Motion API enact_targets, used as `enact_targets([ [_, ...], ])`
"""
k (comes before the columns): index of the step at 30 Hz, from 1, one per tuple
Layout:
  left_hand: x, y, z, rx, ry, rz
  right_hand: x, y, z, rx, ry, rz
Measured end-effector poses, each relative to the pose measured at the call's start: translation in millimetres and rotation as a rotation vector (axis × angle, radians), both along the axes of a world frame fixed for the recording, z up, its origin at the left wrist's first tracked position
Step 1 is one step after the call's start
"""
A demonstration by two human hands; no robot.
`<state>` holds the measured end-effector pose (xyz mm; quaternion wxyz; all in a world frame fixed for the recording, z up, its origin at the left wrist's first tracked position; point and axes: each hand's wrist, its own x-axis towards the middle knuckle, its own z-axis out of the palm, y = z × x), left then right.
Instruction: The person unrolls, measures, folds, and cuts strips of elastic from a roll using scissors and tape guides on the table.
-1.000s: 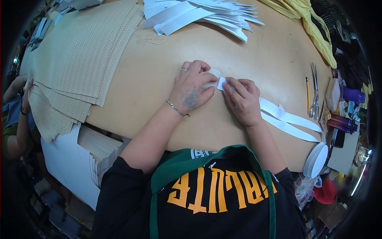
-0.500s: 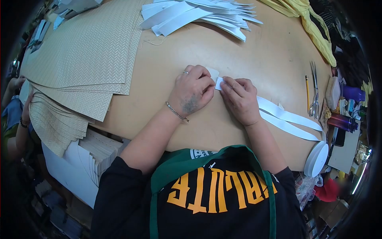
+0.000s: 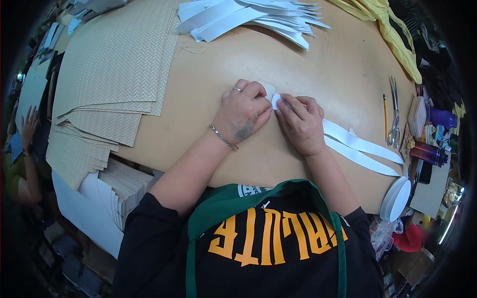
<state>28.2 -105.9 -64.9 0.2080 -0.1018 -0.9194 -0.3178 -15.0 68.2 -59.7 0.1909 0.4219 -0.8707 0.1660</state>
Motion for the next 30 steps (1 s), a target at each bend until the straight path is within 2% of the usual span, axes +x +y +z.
enact_targets([
  [9,-2,0,5,0.076,-0.076,0.04,-2,1,2,-0.013,-0.03,0.019],
  [20,1,6,5,-0.133,-0.008,0.029,-2,3,2,-0.023,-0.045,0.029],
  [26,-9,8,16,-0.156,-0.082,-0.02,-1,19,18,-0.075,-0.311,0.002],
  [27,-9,8,17,-0.159,-0.095,-0.02,-2,31,27,-0.195,-0.379,0.017],
  [30,-9,9,18,-0.142,-0.09,-0.03,-12,110,51,-0.243,-0.482,-0.093],
])
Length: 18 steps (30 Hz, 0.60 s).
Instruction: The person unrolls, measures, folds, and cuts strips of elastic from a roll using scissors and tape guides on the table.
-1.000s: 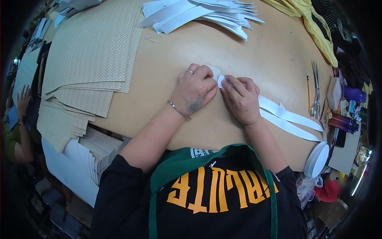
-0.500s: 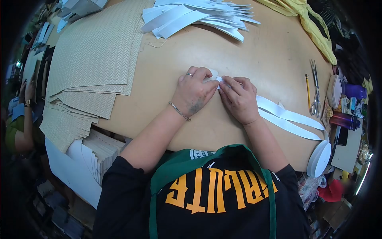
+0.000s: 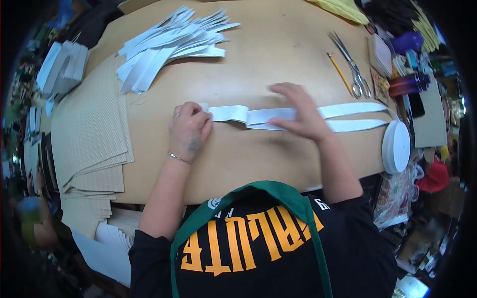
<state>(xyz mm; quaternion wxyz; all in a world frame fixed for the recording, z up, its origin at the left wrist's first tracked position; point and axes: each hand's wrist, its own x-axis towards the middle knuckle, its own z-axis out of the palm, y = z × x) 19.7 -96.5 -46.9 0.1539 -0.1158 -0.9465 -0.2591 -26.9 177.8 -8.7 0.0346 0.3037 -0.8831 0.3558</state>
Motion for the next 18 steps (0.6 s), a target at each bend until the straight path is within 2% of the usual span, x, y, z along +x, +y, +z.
enact_targets([
  [3,-1,1,-2,-0.016,-0.009,0.007,2,77,9,0.285,-0.091,-0.134],
  [8,-2,2,-1,-0.04,0.004,0.005,2,89,-1,0.524,-0.172,-0.212],
  [18,-2,2,-1,-0.018,-0.056,-0.012,4,91,6,0.447,-0.264,-0.144],
])
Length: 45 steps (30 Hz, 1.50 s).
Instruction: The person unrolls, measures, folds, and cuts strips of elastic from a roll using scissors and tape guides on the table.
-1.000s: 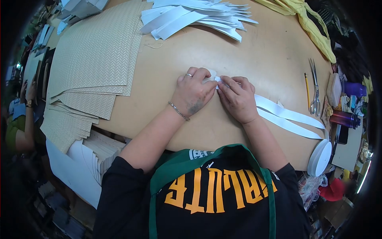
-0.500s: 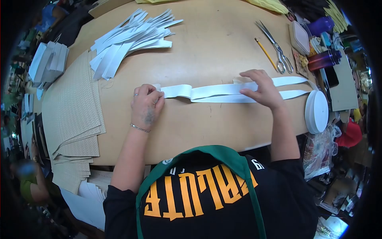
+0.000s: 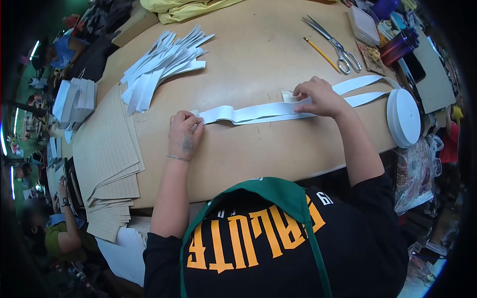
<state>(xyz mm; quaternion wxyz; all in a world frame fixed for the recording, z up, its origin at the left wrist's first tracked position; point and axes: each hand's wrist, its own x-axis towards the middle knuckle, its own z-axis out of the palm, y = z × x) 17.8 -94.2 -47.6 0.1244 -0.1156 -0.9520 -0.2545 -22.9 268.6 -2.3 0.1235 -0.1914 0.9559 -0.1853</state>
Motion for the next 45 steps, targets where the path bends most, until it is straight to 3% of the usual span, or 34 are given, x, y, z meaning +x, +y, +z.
enact_targets([
  [5,-2,-3,-5,-0.032,0.021,0.006,4,14,0,-0.078,-0.184,-0.04],
  [8,-4,-3,-7,-0.044,0.035,-0.01,11,13,-9,-0.022,-0.136,-0.079],
  [11,-3,-4,-7,-0.043,0.024,-0.002,23,9,-15,-0.021,0.144,-0.038],
  [17,-3,-3,-7,-0.053,0.01,0.006,23,-1,-2,-0.043,-0.056,-0.064],
  [20,-3,-3,-6,-0.062,0.01,0.002,14,4,19,-0.252,-0.268,-0.122],
  [21,-3,-3,-6,-0.066,0.007,0.003,8,14,17,-0.25,-0.162,-0.096],
  [27,-2,0,-4,-0.05,0.008,0.017,-16,40,29,-0.112,-0.244,-0.247],
  [30,-2,-1,-5,-0.046,0.01,0.012,-18,46,-1,0.215,0.166,-0.177],
  [31,-2,-1,-5,-0.046,0.01,0.011,-17,45,-3,0.26,0.139,-0.21],
  [34,0,1,-1,-0.03,0.008,0.024,-7,33,-12,0.334,0.6,-0.225],
  [37,0,3,1,-0.018,0.0,0.02,1,-7,-9,-0.072,0.692,0.012],
  [39,0,2,0,-0.028,-0.004,0.018,5,-46,-23,-0.292,0.612,0.218],
  [45,-3,0,-4,-0.047,0.03,0.011,3,-139,-52,-0.425,0.537,0.305],
])
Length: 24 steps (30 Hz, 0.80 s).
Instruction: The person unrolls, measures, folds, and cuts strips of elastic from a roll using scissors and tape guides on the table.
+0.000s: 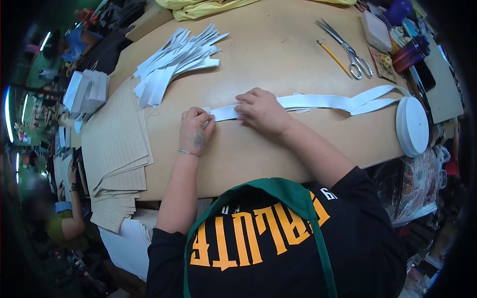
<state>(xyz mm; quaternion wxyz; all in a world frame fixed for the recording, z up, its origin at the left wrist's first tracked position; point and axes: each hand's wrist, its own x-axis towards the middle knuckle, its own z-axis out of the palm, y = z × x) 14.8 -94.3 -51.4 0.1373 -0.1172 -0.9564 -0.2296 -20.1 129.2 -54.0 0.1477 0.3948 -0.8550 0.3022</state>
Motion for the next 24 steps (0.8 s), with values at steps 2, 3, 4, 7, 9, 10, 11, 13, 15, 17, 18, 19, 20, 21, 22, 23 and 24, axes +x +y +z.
enact_targets([
  [2,1,-2,-2,-0.012,0.0,0.01,1,-20,-2,0.013,0.032,0.056],
  [3,1,-1,-1,-0.011,-0.008,0.018,1,-27,-5,0.052,0.014,0.056],
  [4,2,0,1,-0.009,-0.014,0.022,0,-33,-9,0.093,-0.001,0.052],
  [7,3,2,3,0.024,-0.022,0.025,-5,-32,-12,0.134,-0.06,0.046],
  [9,3,2,4,0.039,-0.032,0.031,-4,-22,-13,0.107,-0.042,0.042],
  [10,4,3,4,0.049,-0.037,0.035,-2,-16,-14,0.08,0.001,0.038],
  [11,4,3,4,0.047,-0.04,0.041,-2,-10,-14,0.053,0.045,0.034],
  [13,3,3,4,0.041,-0.044,0.046,-2,2,-10,0.065,0.091,0.031],
  [15,3,2,4,0.037,-0.048,0.033,-1,14,-8,0.085,0.11,0.026],
  [17,3,2,4,0.032,-0.049,0.021,-2,25,-8,0.113,0.102,0.026],
  [18,3,2,4,0.029,-0.047,0.017,-1,31,-7,0.128,0.08,0.025],
  [19,3,2,4,0.026,-0.043,0.015,-1,38,-5,0.143,0.059,0.027],
  [20,2,1,3,0.023,-0.046,0.013,-1,44,-3,0.158,0.038,0.032],
  [21,3,1,3,0.021,-0.048,0.013,-1,50,-3,0.168,0.04,0.033],
  [22,2,1,3,0.018,-0.049,0.013,-3,56,-3,0.178,0.042,0.033],
  [23,2,1,3,0.017,-0.045,0.012,-3,61,-3,0.188,0.044,0.033],
  [24,2,1,3,0.016,-0.043,0.01,-2,66,-2,0.197,0.051,0.015],
])
